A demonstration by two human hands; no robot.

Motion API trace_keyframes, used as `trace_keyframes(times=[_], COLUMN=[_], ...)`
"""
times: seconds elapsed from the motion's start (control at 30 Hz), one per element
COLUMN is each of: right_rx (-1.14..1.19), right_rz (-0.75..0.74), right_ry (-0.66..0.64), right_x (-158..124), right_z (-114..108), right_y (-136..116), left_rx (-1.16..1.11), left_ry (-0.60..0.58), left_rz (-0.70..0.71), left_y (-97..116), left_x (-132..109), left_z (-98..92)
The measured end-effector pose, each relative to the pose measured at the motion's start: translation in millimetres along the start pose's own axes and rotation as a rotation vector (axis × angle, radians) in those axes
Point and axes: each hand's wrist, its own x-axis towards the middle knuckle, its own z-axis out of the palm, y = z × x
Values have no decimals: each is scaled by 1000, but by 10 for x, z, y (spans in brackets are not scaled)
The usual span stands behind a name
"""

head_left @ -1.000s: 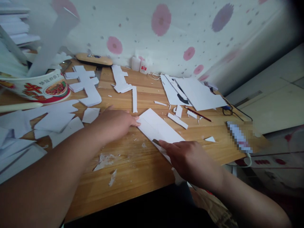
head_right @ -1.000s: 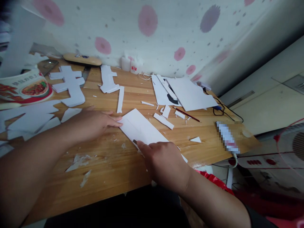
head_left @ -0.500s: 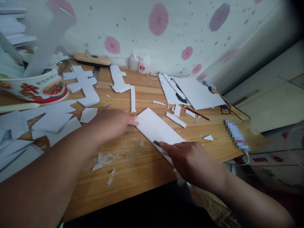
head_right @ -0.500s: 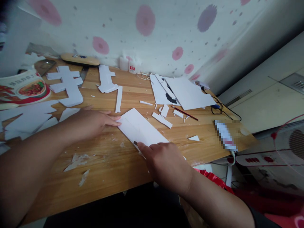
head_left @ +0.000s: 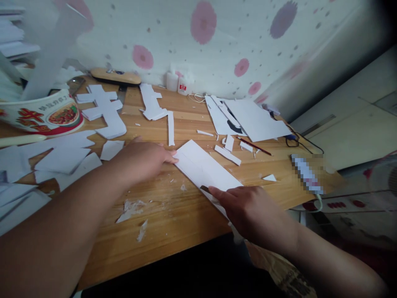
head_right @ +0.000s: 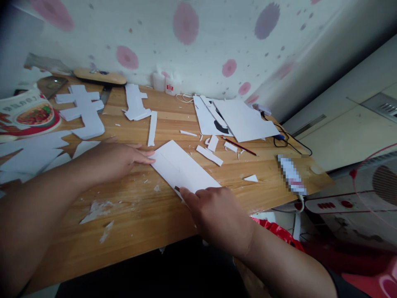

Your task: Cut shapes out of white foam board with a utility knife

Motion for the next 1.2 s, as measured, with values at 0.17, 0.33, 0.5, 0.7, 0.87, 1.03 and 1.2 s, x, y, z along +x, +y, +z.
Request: trace_keyframes(times=[0.17,0.33,0.5,0.7,0.87,1.03,1.2], right_rx=[-20,-5,4,17,15,21,25], right_rz=[5,9,16,24,37,22,27], right_ry=[-8,-24,-42,-68,-71,-42,-40], right_x=[-44,-61,-107,-156,-189,-233,-288], right_z=[-4,-32,-33,-47,-45,-27,-31], right_y=[-3,-18,-13,-10,-15,-17,-21], left_rx=[61,88,92,70,93,87,59], left_ry=[-41,-38,-27,-51,-49,-39,-71], left_rz=[-40,-24,-32,-46,-47,-30,-55], left_y=[59,75,70,85,70,12,15], left_x=[-9,-12,-4,0,5,17,30], left_z=[-56,-77,-72,-88,-70,-32,-52])
